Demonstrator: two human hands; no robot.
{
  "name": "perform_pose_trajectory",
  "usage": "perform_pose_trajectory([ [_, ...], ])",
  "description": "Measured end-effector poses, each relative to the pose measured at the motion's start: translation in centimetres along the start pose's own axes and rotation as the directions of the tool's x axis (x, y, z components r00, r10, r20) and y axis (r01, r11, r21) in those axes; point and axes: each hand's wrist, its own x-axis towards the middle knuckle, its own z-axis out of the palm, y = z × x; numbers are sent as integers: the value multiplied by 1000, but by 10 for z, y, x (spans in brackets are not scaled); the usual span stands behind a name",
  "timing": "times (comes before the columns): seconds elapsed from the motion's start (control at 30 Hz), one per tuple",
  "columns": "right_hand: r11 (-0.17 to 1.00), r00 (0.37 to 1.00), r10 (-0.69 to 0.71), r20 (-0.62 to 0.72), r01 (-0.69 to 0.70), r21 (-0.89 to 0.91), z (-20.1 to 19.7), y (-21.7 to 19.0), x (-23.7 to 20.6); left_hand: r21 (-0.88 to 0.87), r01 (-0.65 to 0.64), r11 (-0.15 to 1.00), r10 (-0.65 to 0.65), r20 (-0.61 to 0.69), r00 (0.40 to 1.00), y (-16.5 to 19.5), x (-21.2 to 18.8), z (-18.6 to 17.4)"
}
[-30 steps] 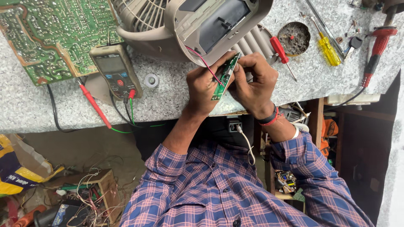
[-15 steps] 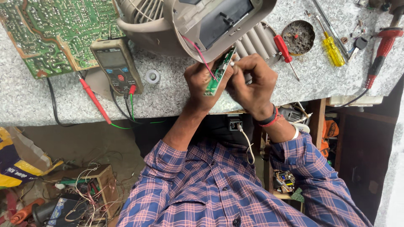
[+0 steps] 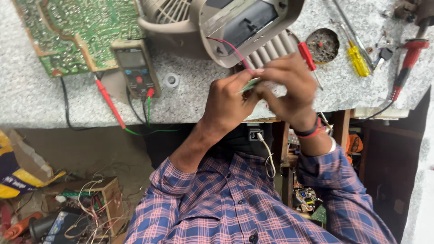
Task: The person solders a wire on a green circuit board using a soldering iron, then positions the board inside the housing of a rechargeable fan and drives screws with a red-handled screwdriver to fasten the board to the fan base, working over a cluttered repair bench with a multimeter nearby.
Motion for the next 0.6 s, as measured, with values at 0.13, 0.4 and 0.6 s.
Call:
perform_pose_trajectory([
  [0.13, 918, 955, 296, 1, -285, 275, -18, 0, 17, -108, 68, 992, -58, 89, 994, 17, 9, -19],
  [0.4, 556, 883, 424, 200, -429, 712, -39, 28, 64, -183, 7, 983, -20, -71, 997, 40, 19, -48],
  [0.6, 604, 911, 380, 162, -377, 703, -34, 42, 66, 452, -184, 873, 315, -234, 920, 42, 40, -80],
])
